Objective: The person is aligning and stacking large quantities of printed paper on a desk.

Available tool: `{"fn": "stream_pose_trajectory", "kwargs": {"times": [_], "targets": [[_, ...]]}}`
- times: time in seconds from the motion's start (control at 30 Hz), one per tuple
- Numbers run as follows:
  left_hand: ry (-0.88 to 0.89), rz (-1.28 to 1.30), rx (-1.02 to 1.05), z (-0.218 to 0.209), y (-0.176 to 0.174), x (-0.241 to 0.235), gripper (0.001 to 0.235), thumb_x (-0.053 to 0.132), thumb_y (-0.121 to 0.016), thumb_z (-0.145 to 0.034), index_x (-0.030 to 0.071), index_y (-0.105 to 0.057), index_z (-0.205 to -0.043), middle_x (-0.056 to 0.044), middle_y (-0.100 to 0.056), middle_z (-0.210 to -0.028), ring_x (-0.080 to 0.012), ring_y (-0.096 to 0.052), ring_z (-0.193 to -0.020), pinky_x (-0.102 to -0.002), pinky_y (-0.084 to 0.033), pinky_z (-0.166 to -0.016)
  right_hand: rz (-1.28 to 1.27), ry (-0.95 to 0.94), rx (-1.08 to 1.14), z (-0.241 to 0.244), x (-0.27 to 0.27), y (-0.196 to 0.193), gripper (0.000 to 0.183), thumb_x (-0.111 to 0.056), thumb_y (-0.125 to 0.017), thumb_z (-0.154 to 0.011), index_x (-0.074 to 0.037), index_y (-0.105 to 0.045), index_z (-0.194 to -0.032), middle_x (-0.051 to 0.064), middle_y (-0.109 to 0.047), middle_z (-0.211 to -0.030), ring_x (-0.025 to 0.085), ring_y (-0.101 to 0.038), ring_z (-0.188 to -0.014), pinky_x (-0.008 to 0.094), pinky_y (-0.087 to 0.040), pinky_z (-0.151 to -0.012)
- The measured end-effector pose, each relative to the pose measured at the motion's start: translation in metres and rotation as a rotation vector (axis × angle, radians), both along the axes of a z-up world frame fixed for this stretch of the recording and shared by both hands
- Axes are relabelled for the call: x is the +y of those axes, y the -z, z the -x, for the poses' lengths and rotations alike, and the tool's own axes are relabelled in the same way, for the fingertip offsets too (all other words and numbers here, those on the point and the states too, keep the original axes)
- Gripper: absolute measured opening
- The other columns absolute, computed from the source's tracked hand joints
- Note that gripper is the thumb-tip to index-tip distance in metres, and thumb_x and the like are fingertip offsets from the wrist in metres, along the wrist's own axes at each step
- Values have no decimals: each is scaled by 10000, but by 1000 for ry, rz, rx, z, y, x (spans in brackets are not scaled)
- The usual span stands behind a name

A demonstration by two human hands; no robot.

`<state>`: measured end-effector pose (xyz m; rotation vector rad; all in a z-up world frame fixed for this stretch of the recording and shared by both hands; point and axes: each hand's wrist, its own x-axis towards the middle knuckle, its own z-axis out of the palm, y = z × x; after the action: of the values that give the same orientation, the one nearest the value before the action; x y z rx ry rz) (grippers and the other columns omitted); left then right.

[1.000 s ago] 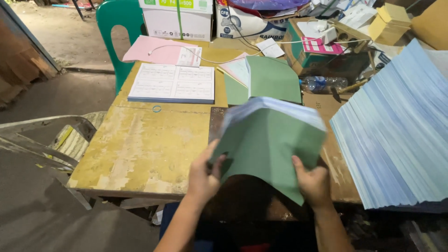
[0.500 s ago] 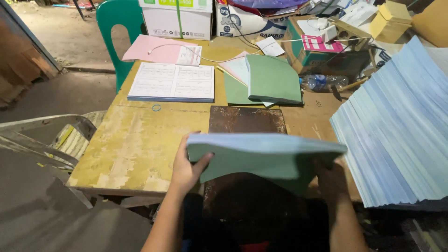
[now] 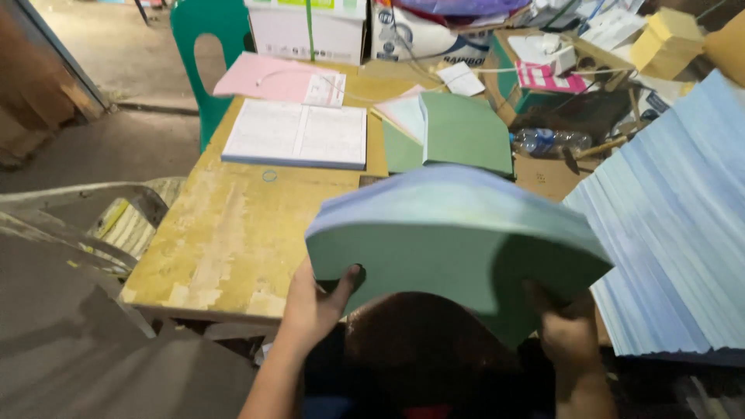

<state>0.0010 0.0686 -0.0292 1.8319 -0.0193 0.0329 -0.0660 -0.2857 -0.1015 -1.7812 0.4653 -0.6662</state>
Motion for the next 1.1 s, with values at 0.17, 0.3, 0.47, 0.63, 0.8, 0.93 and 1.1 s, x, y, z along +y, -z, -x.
{"fn": "stream_pose_trajectory", "kwargs": {"times": [0.17,0.3,0.47,0.63,0.8,0.93,1.1], "targets": [[159,139,-128,3,14,7,546,356,-717,-857,169,-568,-1348,-40,-710,-1196,-209,-695,-1119,-341,-589,-847,60,-35,-1,-4,-25,34,337,-78,-717,-872,-4,-693,-1200,146,-728,-1163,232,-660,-1086,400,-534,-959],[179,260,-24,-5,20,3,573,456,-661,-849,102,-599,-1296,-102,-729,-1148,-280,-750,-1048,-400,-662,-820,150,-66,-63,-10,-40,48,276,-158,-754,-893,-8,-723,-1122,95,-723,-1105,189,-631,-1038,396,-529,-932],[129,221,115,5,9,8,516,276,-721,-851,119,-609,-1330,-84,-773,-1193,-254,-754,-1119,-379,-621,-888,129,48,162,10,-10,-24,427,-98,-725,-835,-6,-675,-1249,150,-701,-1200,268,-640,-1152,434,-508,-983],[207,103,29,-11,20,2,748,417,-675,-857,159,-400,-1504,-56,-605,-1387,-225,-586,-1290,-379,-497,-1021,-34,12,288,-19,-33,29,437,-170,-670,-893,14,-662,-1289,172,-718,-1197,257,-628,-1124,429,-476,-957],[111,-58,57,-17,28,-25,819,572,-626,-832,145,-427,-1501,-81,-667,-1388,-249,-662,-1239,-404,-562,-1007,-119,59,190,-24,-26,42,512,-164,-751,-846,-36,-615,-1323,143,-716,-1186,241,-647,-1058,405,-513,-873],[-11,159,-133,-23,37,-35,501,379,-641,-905,130,-639,-1340,-83,-763,-1136,-262,-727,-1053,-346,-586,-786,148,95,150,-15,-16,31,356,-237,-798,-878,74,-645,-795,131,-689,-872,206,-669,-833,357,-529,-771],[16,360,102,-1,8,-19,522,251,-742,-826,69,-657,-1308,-138,-759,-1181,-302,-754,-1080,-400,-692,-849,-81,42,132,14,7,-32,473,-90,-734,-861,39,-637,-1306,225,-723,-1192,329,-705,-1057,443,-585,-875]]}}
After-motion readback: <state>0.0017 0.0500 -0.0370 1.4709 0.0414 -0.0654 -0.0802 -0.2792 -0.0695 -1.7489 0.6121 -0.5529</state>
